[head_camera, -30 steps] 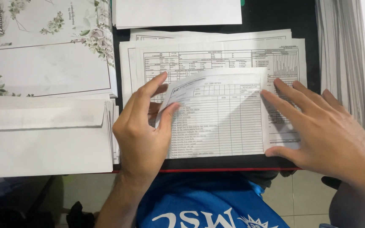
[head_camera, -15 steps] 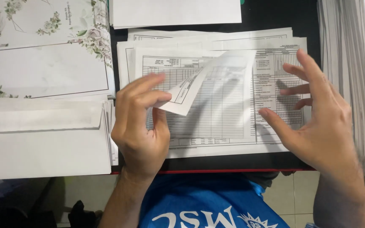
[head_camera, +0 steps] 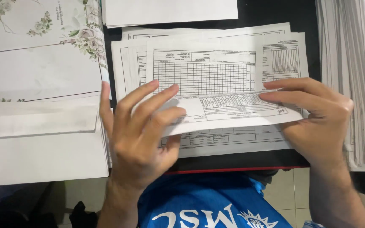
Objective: Folding printed documents and inserting them into envelopes
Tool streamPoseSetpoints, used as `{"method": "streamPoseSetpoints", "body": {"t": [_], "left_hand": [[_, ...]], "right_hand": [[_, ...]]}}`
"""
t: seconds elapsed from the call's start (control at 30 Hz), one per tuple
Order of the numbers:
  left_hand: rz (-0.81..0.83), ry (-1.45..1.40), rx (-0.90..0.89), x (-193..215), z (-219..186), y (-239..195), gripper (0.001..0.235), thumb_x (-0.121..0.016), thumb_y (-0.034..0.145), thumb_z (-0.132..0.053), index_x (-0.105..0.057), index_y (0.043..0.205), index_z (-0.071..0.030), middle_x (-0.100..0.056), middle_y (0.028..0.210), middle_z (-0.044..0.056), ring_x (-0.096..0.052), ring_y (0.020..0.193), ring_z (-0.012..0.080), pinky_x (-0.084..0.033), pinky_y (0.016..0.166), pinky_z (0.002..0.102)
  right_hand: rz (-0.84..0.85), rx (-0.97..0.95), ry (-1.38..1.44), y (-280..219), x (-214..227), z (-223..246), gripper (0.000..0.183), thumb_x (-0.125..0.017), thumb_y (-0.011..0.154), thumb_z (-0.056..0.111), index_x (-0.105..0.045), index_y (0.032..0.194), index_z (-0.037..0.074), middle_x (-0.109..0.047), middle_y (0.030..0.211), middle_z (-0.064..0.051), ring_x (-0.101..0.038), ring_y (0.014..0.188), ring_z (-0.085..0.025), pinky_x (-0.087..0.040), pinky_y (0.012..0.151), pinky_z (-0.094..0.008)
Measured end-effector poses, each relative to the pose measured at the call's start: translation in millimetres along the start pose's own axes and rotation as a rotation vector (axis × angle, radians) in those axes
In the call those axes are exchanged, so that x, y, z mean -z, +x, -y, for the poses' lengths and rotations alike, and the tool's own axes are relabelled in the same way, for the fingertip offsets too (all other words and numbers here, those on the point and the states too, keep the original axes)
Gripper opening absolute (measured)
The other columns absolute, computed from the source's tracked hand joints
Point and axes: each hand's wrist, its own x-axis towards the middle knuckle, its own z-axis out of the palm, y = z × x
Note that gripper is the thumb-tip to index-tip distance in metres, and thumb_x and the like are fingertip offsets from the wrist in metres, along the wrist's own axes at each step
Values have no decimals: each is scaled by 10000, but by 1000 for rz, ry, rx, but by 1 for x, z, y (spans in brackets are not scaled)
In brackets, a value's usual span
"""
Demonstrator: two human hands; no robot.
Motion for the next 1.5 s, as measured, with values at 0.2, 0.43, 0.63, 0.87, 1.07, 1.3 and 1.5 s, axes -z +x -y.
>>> {"method": "streamPoseSetpoints", "body": {"t": [0.2,0.43,0.63,0.87,1.07,1.3,1.5], "left_hand": [[93,307,-191,-8,-27,5,331,-806,1040,-293,-708,1343,-201,-720,1368,58,-652,1291,218,-328,1147,601],[211,271,-152,-32,-27,-4,442,-792,988,-415,-715,1334,-152,-691,1382,104,-612,1310,278,-425,1123,601],[188,293,-168,-39,-30,-6,382,-769,1008,-385,-727,1292,-133,-685,1359,120,-641,1250,262,-491,1085,533],[206,259,-232,-48,-34,-8,312,-846,955,-87,-761,1254,-68,-707,1358,114,-627,1282,244,-498,1111,500],[202,166,-284,-53,-42,-5,152,-761,1024,-76,-787,1174,-76,-747,1277,107,-648,1268,263,-474,1117,530],[204,200,-258,-56,-44,-5,122,-818,988,-112,-794,1107,-100,-773,1175,88,-691,1161,238,-514,1070,505],[200,214,-258,-58,-47,-5,98,-796,997,-101,-795,1095,-93,-777,1158,85,-698,1137,225,-538,1049,468]], "right_hand": [[30,83,-62,-7,-8,-1,309,-680,870,-158,-771,1127,-15,-737,1191,-265,-729,1077,-348,-637,857,-378],[102,38,-26,-14,-3,-6,358,-546,910,-133,-734,1177,12,-710,1296,-222,-684,1175,-323,-608,916,-361],[123,38,33,-14,-11,-8,245,-681,946,61,-733,1186,55,-690,1319,-177,-634,1178,-292,-556,953,-359],[126,51,9,-13,-16,-13,252,-797,916,97,-747,1162,74,-687,1302,-156,-627,1110,-258,-545,927,-355],[110,4,67,-12,-15,-16,285,-825,898,116,-753,1172,77,-642,1320,-153,-629,1061,-210,-582,909,-298],[125,1,107,-11,-12,-16,241,-790,921,115,-749,1153,63,-656,1288,-159,-634,1121,-243,-573,966,-315],[135,0,113,-12,-12,-19,247,-794,919,116,-752,1158,68,-662,1294,-152,-624,1113,-236,-567,944,-309]]}}
